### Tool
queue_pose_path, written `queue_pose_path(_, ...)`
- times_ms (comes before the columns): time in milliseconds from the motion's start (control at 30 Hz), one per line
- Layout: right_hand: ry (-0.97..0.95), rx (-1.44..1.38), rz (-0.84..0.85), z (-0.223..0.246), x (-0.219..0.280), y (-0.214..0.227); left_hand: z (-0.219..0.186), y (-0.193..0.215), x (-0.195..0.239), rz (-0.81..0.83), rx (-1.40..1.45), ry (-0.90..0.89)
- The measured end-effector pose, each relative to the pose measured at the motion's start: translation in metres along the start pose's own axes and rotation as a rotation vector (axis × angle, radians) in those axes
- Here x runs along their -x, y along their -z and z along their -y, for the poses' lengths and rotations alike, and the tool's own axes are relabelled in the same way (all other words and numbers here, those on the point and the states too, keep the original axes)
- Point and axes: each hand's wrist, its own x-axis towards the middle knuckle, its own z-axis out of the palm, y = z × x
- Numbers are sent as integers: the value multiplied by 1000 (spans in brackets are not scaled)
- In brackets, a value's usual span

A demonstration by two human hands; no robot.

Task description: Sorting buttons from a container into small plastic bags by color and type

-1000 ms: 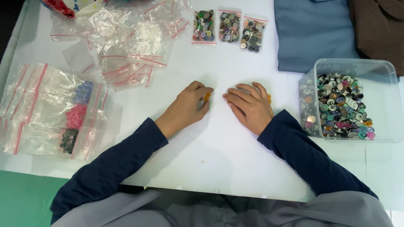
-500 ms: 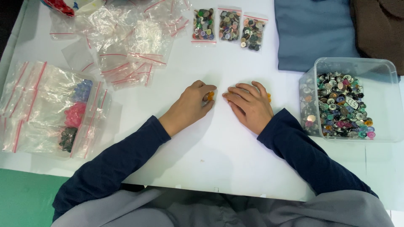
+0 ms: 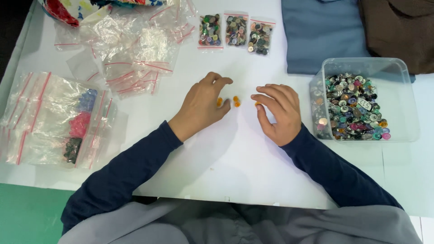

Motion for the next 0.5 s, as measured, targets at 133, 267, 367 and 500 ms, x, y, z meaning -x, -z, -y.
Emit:
queue_pose_path(133, 36, 60, -62, 11, -16, 63, -20, -10, -26, -129, 20, -105)
queue_pose_path(267, -68, 214, -15, 9, -21, 134, -55, -34, -54, -235, 116, -288)
queue_pose_path(367, -175, 329, 113, -28, -1, 178, -89, -55, -77, -204, 143, -396)
queue_pose_path(500, -688, 199, 497, -94, 31, 212, -127, -98, -106, -66, 50, -472)
